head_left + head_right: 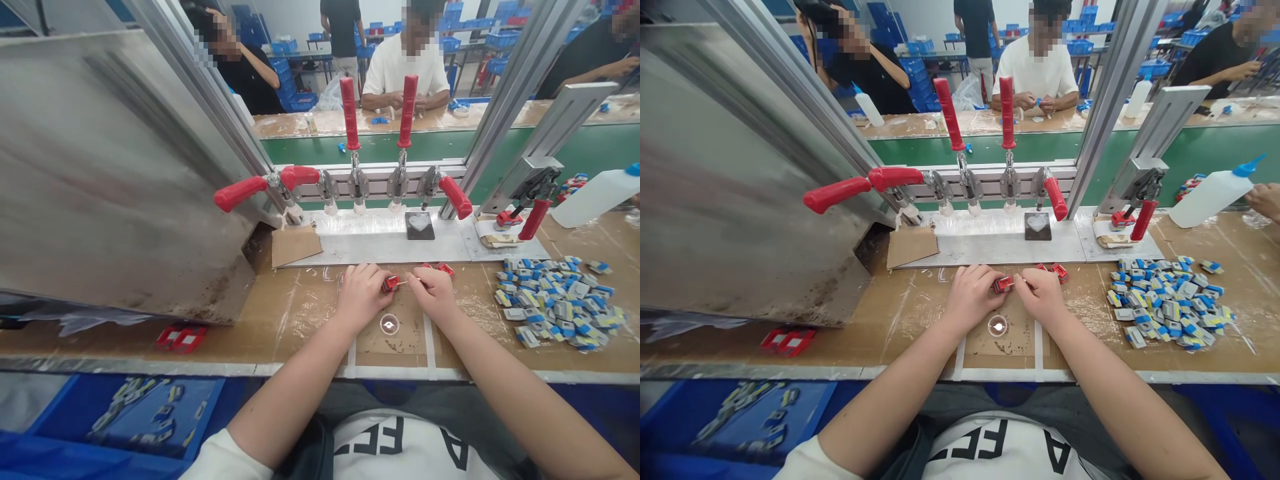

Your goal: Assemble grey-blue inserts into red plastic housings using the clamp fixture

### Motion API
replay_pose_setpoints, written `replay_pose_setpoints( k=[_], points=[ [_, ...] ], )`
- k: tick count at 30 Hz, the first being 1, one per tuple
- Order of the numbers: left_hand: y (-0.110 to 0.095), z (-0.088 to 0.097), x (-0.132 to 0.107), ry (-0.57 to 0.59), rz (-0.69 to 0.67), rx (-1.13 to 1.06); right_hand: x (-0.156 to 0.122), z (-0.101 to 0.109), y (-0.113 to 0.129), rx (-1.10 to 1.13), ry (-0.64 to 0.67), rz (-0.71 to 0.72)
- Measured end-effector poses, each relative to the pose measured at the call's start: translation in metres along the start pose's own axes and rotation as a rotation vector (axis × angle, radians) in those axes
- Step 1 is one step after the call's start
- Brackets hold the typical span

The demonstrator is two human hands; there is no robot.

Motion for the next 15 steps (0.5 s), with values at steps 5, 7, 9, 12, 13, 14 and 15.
replay_pose_setpoints(
  k=[5, 7, 9, 12, 13, 14, 15],
  points=[
    [0.002, -0.002, 0.001, -0.006, -0.026, -0.011, -0.006, -0.008, 0.016, 0.184, 0.473, 0.281],
    [0.003, -0.003, 0.001, -0.008, -0.034, -0.010, -0.008, -0.013, 0.017, 0.139, 0.583, 0.278],
    [0.004, -0.003, 0.000, -0.011, -0.039, -0.007, -0.008, -0.016, 0.017, 0.123, 0.621, 0.255],
    [0.004, -0.002, 0.000, -0.010, -0.049, -0.001, -0.006, -0.014, 0.014, 0.209, 0.544, 0.222],
    [0.004, -0.002, 0.000, -0.009, -0.052, 0.000, -0.004, -0.013, 0.012, 0.240, 0.461, 0.183],
    [0.004, -0.001, 0.000, -0.009, -0.054, 0.001, -0.003, -0.010, 0.009, 0.261, 0.356, 0.123],
    [0.004, -0.001, 0.000, -0.008, -0.056, 0.002, -0.002, -0.008, 0.006, 0.270, 0.243, 0.050]
  ],
)
Point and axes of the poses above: each hand's wrist, its own x-axis towards the middle knuckle, its own z-axis out of the back of the hand, y = z × x, the point moved 2 cm from there along x, towards the middle knuckle, and after that the axes turned 10 degrees about y, right-handed, at the moved point
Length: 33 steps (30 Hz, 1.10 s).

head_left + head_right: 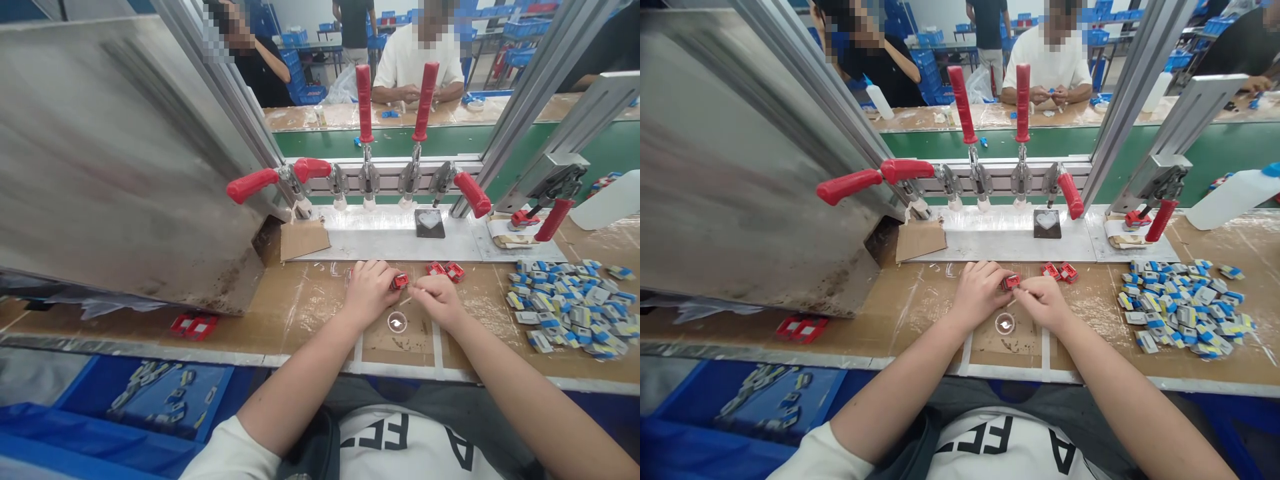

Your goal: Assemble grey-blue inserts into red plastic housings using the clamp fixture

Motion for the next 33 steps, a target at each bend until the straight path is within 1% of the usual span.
replay_pose_setpoints(
  k=[1, 2, 3, 4, 12, 19, 26, 28, 30, 31, 32, 33],
  points=[
    [0.000, 0.000, 0.000, 0.000, 0.000, 0.001, 0.001, 0.003, -0.003, 0.005, -0.106, -0.062],
    [0.000, 0.001, 0.000, 0.001, 0.002, 0.001, 0.001, 0.004, -0.006, 0.005, -0.181, -0.118],
    [0.000, 0.001, 0.000, 0.004, 0.002, 0.002, 0.002, 0.005, -0.008, 0.004, -0.218, -0.159],
    [0.000, 0.001, 0.001, 0.009, 0.001, 0.002, 0.003, 0.005, -0.010, 0.001, -0.225, -0.184],
    [0.000, -0.001, 0.001, 0.034, -0.003, 0.005, 0.007, 0.001, -0.015, -0.060, -0.190, -0.199],
    [0.000, 0.000, 0.000, 0.013, -0.019, 0.010, 0.005, 0.002, -0.018, -0.125, -0.146, -0.182],
    [-0.001, 0.001, 0.001, 0.018, -0.016, 0.007, 0.002, 0.011, -0.019, -0.296, -0.201, -0.195],
    [-0.001, 0.001, 0.001, 0.026, -0.012, 0.005, 0.002, 0.012, -0.016, -0.309, -0.217, -0.190],
    [-0.001, 0.001, 0.001, 0.033, -0.004, 0.002, 0.000, 0.014, -0.012, -0.266, -0.219, -0.154],
    [-0.001, 0.001, 0.001, 0.035, -0.001, 0.002, 0.000, 0.014, -0.008, -0.221, -0.185, -0.112],
    [0.000, 0.001, 0.001, 0.036, -0.001, 0.003, -0.001, 0.013, -0.005, -0.171, -0.114, -0.058],
    [0.000, 0.001, 0.001, 0.034, -0.002, 0.007, -0.002, 0.010, 0.000, -0.126, -0.006, 0.001]
  ],
)
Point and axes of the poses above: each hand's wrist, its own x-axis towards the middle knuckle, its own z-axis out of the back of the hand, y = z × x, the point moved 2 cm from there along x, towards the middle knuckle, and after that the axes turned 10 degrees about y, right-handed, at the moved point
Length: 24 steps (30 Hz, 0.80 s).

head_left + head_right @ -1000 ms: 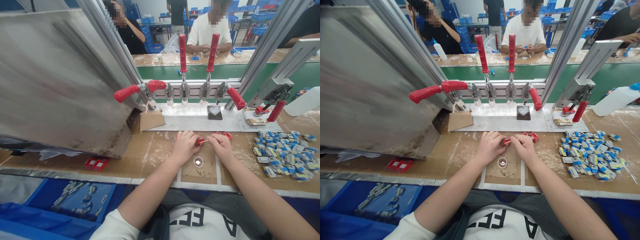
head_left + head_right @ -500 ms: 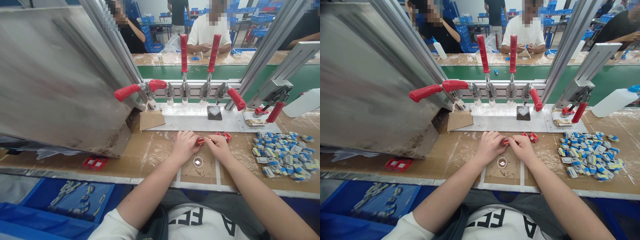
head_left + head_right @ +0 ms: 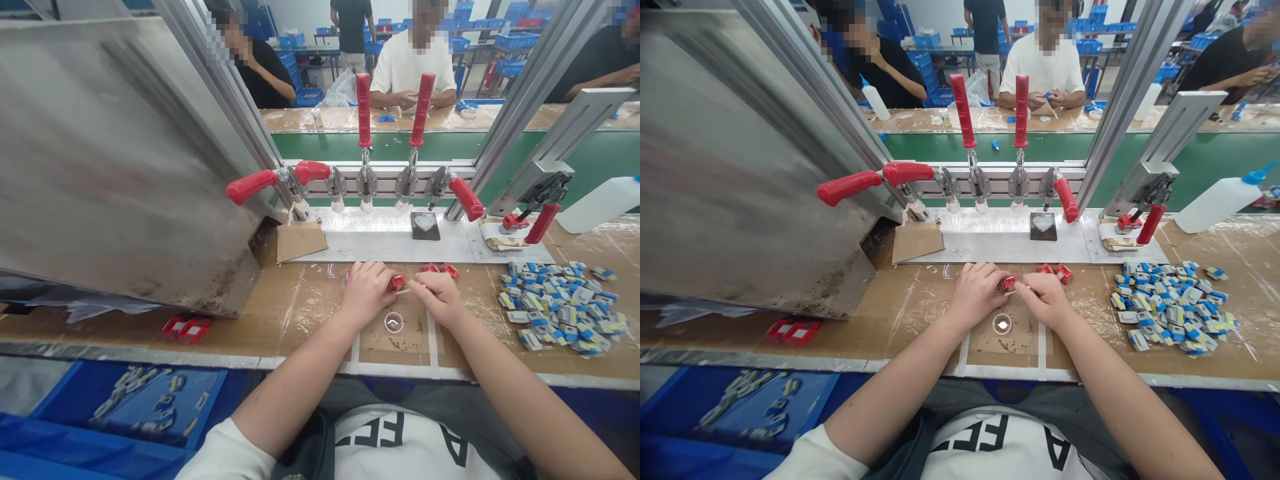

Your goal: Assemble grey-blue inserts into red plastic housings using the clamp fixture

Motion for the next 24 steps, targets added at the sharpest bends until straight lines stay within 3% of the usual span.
replay_pose_setpoints(
  k=[3, 6, 9, 14, 17, 19, 24],
  points=[
    [0.000, 0.002, -0.001, -0.025, -0.007, 0.019, -0.003, -0.010, 0.016, -0.034, 0.365, 0.116],
    [-0.001, 0.008, -0.004, -0.070, -0.023, 0.021, -0.007, -0.014, 0.029, -0.366, 0.496, 0.043],
    [-0.002, 0.016, -0.005, -0.135, -0.041, 0.008, -0.016, 0.007, 0.030, -0.651, 0.443, -0.117],
    [0.001, 0.025, -0.005, -0.276, -0.064, -0.046, -0.068, 0.104, 0.005, -0.881, 0.017, -0.652],
    [0.001, 0.028, -0.005, -0.297, -0.091, -0.095, -0.095, 0.145, -0.011, -0.969, 0.057, -0.857],
    [0.001, 0.028, -0.005, -0.285, -0.096, -0.120, -0.100, 0.152, -0.019, -0.995, 0.126, -0.899],
    [0.000, 0.029, -0.006, -0.263, -0.107, -0.285, -0.083, 0.141, -0.032, -0.966, 0.267, -0.895]
  ],
)
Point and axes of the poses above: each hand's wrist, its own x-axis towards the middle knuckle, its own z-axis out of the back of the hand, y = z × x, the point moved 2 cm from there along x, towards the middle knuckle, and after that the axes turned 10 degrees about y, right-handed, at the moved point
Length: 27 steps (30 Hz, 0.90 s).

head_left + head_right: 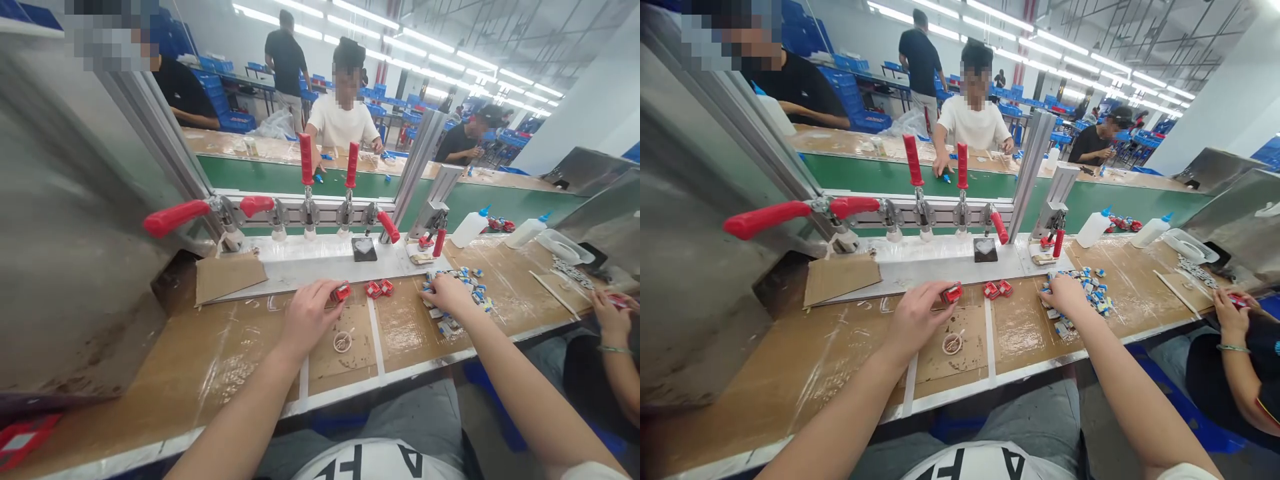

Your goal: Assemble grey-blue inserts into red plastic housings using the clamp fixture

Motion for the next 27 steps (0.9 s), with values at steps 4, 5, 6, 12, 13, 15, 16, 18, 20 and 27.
replay_pose_setpoints(
  k=[4, 5, 6, 12, 13, 15, 16, 18, 20, 27],
  points=[
    [-0.002, 0.007, 0.000, 0.044, 0.114, -0.312, 0.000, 0.008, 0.013, 0.508, -0.060, 0.154],
    [-0.004, 0.010, 0.000, 0.072, 0.158, -0.390, -0.003, 0.009, 0.019, 0.748, -0.060, 0.204],
    [-0.006, 0.013, -0.001, 0.109, 0.200, -0.470, -0.008, 0.010, 0.028, 1.002, -0.041, 0.256],
    [-0.034, 0.024, -0.013, 0.348, 0.300, -0.921, -0.040, 0.002, 0.111, 1.838, 0.125, 0.488],
    [-0.038, 0.025, -0.015, 0.352, 0.320, -0.956, -0.043, 0.000, 0.123, 1.843, 0.128, 0.515],
    [-0.041, 0.025, -0.021, 0.311, 0.366, -0.997, -0.047, 0.000, 0.140, 1.789, 0.097, 0.571],
    [-0.041, 0.024, -0.024, 0.280, 0.388, -1.007, -0.048, 0.002, 0.145, 1.733, 0.061, 0.598],
    [-0.040, 0.023, -0.030, 0.229, 0.422, -1.022, -0.051, 0.008, 0.152, 1.580, -0.020, 0.650],
    [-0.037, 0.023, -0.037, 0.205, 0.438, -1.045, -0.055, 0.017, 0.154, 1.425, -0.079, 0.703],
    [-0.034, 0.020, -0.052, 0.359, 0.348, -1.467, -0.059, 0.035, 0.158, 1.242, -0.065, 0.996]
  ],
)
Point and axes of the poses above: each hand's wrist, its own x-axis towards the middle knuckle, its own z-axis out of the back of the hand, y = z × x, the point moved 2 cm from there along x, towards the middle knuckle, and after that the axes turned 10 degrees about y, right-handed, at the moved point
